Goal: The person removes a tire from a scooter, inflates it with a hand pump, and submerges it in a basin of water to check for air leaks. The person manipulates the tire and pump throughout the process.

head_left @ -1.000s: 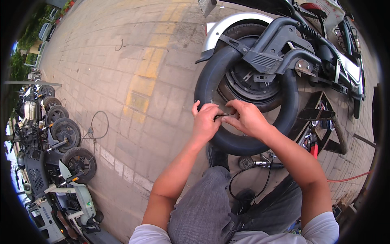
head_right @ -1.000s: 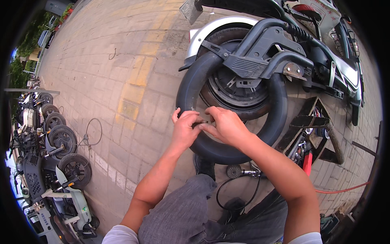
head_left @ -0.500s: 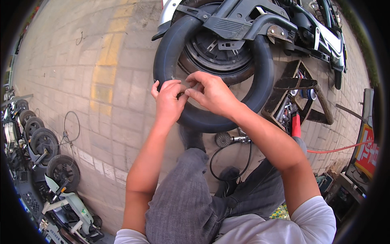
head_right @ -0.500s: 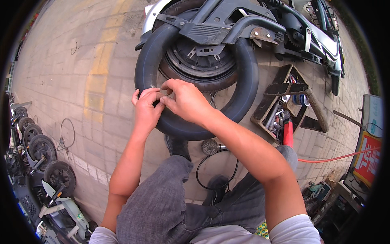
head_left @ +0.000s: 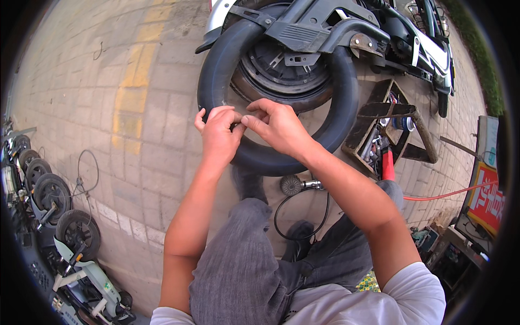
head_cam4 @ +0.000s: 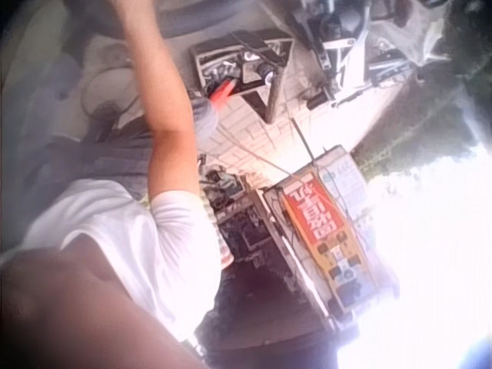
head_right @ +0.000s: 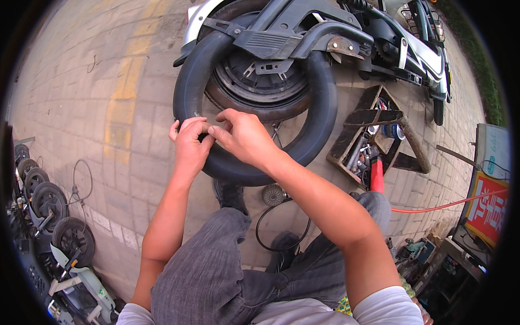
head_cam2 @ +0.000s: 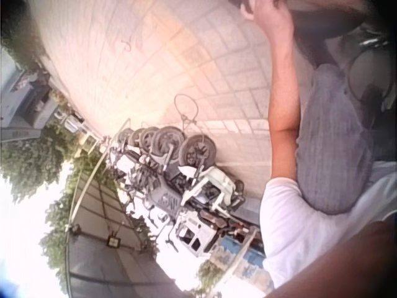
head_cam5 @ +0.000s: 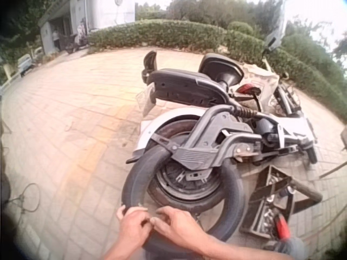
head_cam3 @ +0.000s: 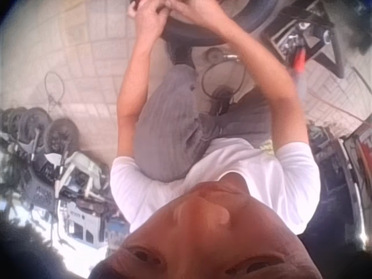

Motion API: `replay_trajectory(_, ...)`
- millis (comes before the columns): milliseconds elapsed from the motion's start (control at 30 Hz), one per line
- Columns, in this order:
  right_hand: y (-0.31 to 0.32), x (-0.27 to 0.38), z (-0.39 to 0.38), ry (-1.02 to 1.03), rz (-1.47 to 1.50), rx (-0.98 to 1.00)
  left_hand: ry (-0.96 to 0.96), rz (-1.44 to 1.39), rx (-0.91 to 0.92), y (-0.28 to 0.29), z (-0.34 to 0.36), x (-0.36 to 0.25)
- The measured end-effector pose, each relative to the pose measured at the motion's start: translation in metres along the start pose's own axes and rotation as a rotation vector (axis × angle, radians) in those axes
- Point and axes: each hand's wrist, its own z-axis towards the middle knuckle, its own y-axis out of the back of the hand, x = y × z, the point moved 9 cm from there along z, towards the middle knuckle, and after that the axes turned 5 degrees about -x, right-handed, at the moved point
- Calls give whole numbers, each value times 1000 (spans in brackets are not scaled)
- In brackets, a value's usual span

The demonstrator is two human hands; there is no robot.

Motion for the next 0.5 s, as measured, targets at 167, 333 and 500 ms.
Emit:
replay_trajectory(167,-6,-3,1,33,46,9,9,23,-29,-4,0,-4)
replay_trajectory(333,-4,5,-2,218,5,-55,-60,69,22,-4,-3,-2)
replay_trajectory(500,-8,-8,-3,-83,42,-4,-13,46,-46,-5,-3,-3)
